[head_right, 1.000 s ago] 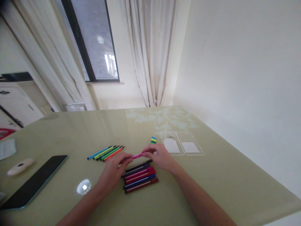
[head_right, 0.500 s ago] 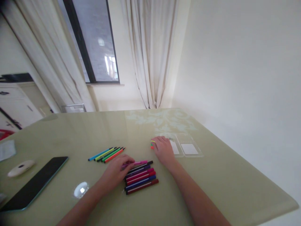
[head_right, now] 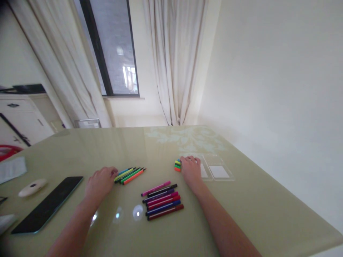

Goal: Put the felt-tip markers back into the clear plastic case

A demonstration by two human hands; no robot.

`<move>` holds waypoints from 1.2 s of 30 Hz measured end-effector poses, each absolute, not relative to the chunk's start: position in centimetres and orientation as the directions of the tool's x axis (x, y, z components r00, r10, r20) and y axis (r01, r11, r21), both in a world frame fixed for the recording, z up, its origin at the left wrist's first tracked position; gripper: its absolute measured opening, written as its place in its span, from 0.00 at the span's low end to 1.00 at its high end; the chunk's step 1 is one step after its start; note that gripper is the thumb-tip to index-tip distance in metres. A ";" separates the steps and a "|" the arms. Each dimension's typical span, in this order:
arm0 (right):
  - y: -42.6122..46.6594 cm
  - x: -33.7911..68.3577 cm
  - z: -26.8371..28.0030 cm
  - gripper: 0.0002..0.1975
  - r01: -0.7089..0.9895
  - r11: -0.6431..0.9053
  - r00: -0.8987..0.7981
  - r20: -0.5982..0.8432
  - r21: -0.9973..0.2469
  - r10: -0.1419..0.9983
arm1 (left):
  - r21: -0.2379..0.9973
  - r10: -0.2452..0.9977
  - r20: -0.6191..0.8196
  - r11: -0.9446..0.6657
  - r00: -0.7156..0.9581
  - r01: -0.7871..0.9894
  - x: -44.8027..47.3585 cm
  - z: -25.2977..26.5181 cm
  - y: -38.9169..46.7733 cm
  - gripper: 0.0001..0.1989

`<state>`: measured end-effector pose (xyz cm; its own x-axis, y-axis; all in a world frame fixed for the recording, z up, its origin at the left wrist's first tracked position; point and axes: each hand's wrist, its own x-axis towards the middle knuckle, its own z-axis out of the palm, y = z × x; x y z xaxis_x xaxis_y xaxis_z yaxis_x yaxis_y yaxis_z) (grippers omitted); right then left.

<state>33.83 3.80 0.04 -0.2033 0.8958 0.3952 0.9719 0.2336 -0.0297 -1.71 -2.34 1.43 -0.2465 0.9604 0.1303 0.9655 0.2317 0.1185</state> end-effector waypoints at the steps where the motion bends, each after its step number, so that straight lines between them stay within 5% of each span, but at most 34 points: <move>1: 3.8 33.9 0.1 0.11 0.971 0.238 -0.207 0.390 -0.032 0.897 | 0.133 0.962 0.108 0.236 -0.251 0.962 -1.8 1.4 -2.3 0.16; 14: 4.0 34.0 0.1 0.08 0.982 0.173 -0.127 0.402 -0.081 0.907 | 0.114 0.963 0.137 0.220 -0.234 0.969 -1.4 1.3 -1.7 0.16; 17: 3.9 33.8 0.4 0.05 0.950 0.215 -0.090 0.463 -0.225 0.882 | 0.272 0.954 0.224 0.136 -0.200 0.953 -0.4 1.3 -1.4 0.15; 20: 3.5 33.5 0.7 0.03 0.822 0.356 -0.114 0.484 -0.445 0.867 | 0.594 0.951 0.301 -0.135 -0.064 0.793 1.8 0.9 -1.2 0.13; 22: 3.0 33.2 0.8 0.06 0.702 0.463 -0.171 0.504 -0.540 0.847 | 0.683 0.936 0.349 -0.278 0.032 0.676 3.5 0.5 -1.4 0.14; 28: 1.6 32.1 1.6 0.06 0.478 0.585 -0.278 0.519 -0.655 0.808 | 0.724 0.916 0.372 -0.389 0.152 0.570 6.0 -0.3 -2.1 0.13; 36: 1.0 31.3 1.6 0.08 0.429 0.573 -0.277 0.502 -0.699 0.819 | 0.718 0.904 0.375 -0.422 0.204 0.553 6.4 -0.3 -2.4 0.11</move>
